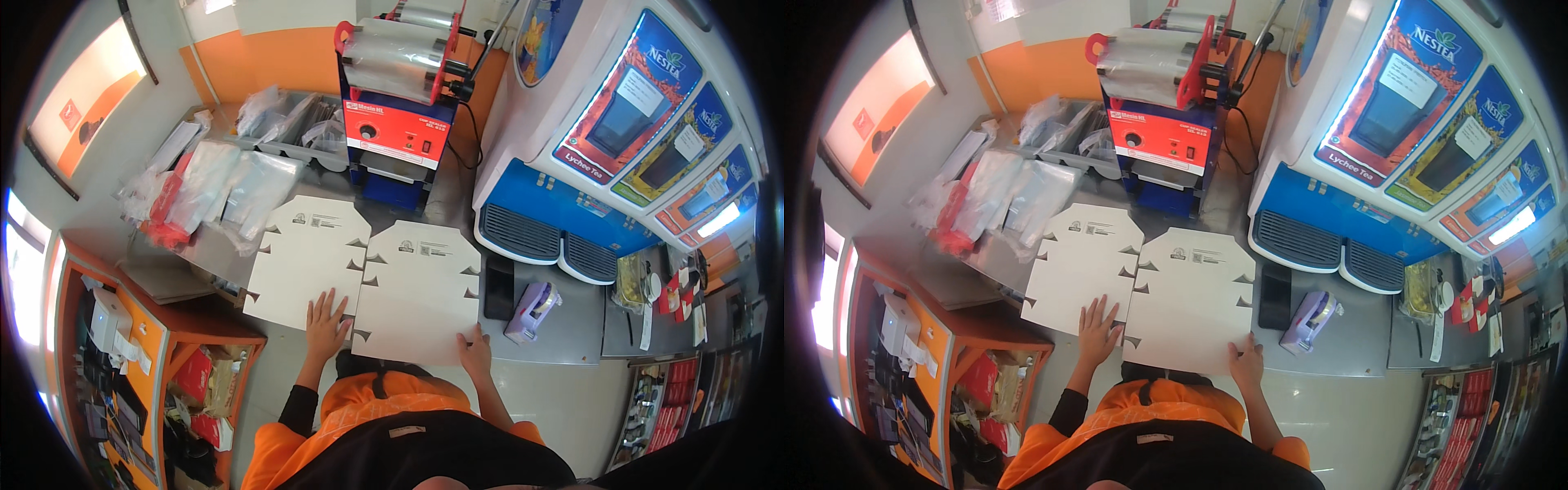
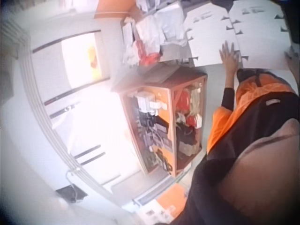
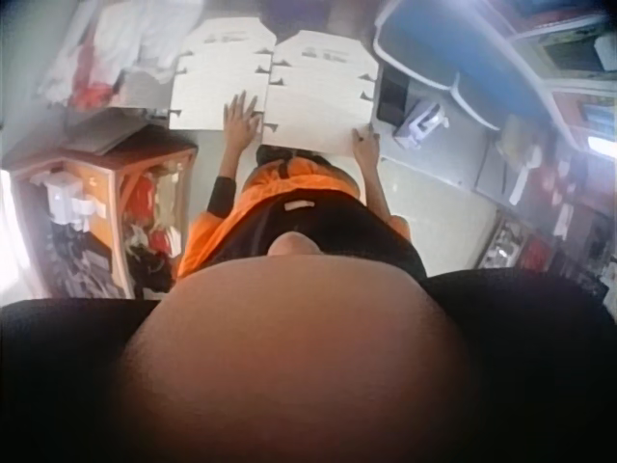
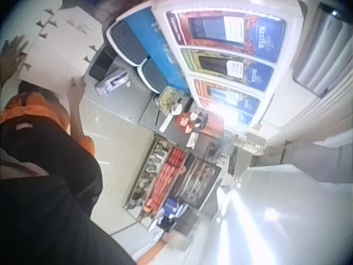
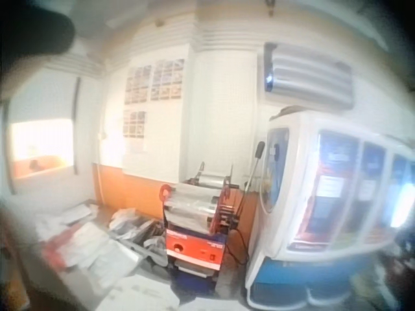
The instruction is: The person sits on the floor and sorts flat-packed cardboard boxes, then moves to a counter to fold and tape them into finished boxes. The person handles multiple boxes one at a time, folding flaps and securing them with tape.
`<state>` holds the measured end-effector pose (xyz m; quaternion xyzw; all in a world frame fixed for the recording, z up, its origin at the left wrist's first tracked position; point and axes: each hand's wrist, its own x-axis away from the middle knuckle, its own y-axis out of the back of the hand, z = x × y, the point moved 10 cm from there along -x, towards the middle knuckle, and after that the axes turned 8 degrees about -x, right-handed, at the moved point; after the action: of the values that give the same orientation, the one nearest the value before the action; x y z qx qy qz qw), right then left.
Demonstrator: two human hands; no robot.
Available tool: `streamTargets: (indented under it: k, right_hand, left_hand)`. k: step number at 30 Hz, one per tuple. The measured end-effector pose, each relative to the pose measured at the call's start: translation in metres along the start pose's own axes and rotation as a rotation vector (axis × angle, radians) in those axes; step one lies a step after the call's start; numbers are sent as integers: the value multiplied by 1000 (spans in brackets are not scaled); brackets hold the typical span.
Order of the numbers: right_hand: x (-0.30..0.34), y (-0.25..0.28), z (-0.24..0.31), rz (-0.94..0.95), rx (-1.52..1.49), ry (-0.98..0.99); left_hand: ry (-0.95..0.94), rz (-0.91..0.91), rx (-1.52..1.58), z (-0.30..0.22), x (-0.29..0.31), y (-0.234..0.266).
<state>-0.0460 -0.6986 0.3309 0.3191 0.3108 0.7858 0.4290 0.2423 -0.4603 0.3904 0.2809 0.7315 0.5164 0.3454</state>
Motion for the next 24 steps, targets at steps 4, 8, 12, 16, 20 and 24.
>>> streamTargets:
  k: [4, 8, 12, 16, 20, 24]
  right_hand:
    - [-9, 25, 37, 44, 173, 33]
    - [-35, 23, 49, -217, 108, 255]
    - [-49, 13, 41, -294, -50, 243]
    - [-74, 8, 18, -251, -111, 115]
    - [-84, 6, 8, -187, -155, 78]
    - [-95, 6, 0, 230, -372, -219]
  left_hand:
    - [1, -9, -45, 2, 2, -2]
    - [-78, 128, 126, -24, 0, 7]
    - [-210, 243, 159, -64, 7, 7]
    - [-313, 128, -35, -101, 17, -18]
    - [-314, 106, -22, -109, 16, -27]
    - [-372, 106, 2, -99, 15, -35]
